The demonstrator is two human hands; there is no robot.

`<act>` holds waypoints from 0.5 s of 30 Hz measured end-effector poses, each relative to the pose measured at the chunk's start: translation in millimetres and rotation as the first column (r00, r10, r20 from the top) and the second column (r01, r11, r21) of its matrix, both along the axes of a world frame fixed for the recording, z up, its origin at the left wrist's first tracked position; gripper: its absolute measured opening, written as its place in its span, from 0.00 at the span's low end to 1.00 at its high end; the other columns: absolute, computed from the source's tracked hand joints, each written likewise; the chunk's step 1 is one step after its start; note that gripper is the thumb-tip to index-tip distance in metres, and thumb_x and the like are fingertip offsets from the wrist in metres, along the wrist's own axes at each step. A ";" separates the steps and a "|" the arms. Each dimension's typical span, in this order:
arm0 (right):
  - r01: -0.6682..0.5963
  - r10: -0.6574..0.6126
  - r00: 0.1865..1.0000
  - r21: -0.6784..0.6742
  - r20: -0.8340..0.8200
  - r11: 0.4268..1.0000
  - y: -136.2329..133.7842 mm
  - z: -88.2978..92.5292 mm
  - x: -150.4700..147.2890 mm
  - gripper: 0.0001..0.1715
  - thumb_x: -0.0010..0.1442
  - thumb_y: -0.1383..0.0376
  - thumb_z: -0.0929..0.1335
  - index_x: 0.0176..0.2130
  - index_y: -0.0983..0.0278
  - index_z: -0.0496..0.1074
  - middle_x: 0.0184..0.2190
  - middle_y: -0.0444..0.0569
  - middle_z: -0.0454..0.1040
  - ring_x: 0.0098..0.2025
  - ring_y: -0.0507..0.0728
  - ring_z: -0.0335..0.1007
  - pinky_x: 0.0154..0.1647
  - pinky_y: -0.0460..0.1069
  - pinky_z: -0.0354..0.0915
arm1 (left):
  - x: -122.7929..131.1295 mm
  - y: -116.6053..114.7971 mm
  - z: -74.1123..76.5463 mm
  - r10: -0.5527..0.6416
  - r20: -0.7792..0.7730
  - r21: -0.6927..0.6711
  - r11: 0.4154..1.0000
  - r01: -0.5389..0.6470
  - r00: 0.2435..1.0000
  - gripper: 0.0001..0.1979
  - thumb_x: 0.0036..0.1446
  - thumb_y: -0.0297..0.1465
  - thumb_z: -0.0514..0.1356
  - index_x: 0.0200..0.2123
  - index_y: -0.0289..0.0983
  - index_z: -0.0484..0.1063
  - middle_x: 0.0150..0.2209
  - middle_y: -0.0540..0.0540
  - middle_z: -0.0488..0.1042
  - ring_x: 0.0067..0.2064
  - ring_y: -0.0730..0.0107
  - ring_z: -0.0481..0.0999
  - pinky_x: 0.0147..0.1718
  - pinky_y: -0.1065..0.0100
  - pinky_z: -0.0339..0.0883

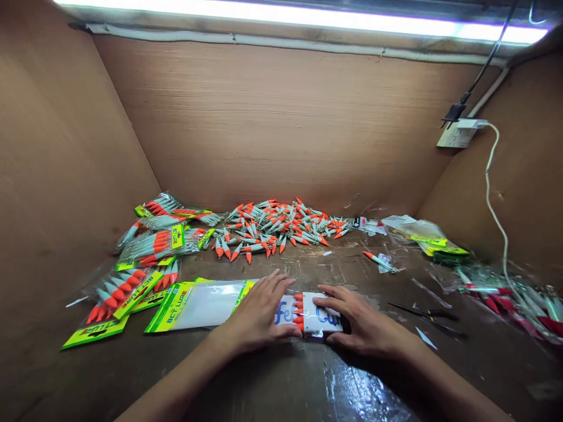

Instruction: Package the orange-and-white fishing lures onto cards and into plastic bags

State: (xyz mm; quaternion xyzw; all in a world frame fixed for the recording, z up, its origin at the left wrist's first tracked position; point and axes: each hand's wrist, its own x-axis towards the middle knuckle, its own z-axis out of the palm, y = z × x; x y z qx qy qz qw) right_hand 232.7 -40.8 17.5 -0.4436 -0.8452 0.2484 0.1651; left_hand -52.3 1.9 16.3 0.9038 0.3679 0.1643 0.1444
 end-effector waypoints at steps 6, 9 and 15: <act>0.032 -0.032 0.998 -0.011 -0.049 0.999 5.2 -2.4 5.1 0.38 0.56 0.57 0.73 0.63 0.56 0.65 0.68 0.54 0.57 0.67 0.67 0.55 0.66 0.63 0.54 | -1.2 4.1 -10.2 -0.027 0.043 -0.110 0.993 0.032 0.999 0.37 0.53 0.45 0.68 0.64 0.49 0.59 0.61 0.42 0.65 0.61 0.50 0.65 0.59 0.53 0.61; 0.039 -0.038 0.996 0.008 -0.075 0.999 6.7 -4.8 3.9 0.39 0.54 0.57 0.74 0.63 0.58 0.64 0.65 0.55 0.61 0.65 0.66 0.58 0.65 0.62 0.55 | 6.5 -1.5 -11.2 0.006 0.048 -0.064 0.998 -0.003 0.999 0.37 0.52 0.46 0.68 0.63 0.48 0.60 0.56 0.41 0.67 0.54 0.52 0.70 0.54 0.55 0.64; 0.042 -0.037 0.988 0.035 -0.147 0.999 9.3 -9.7 -0.5 0.40 0.50 0.56 0.76 0.60 0.59 0.68 0.61 0.56 0.67 0.61 0.66 0.63 0.62 0.61 0.59 | 19.5 9.9 -8.9 0.016 -0.066 0.008 1.000 -0.015 0.998 0.50 0.46 0.59 0.65 0.66 0.43 0.57 0.55 0.35 0.65 0.55 0.42 0.66 0.53 0.46 0.62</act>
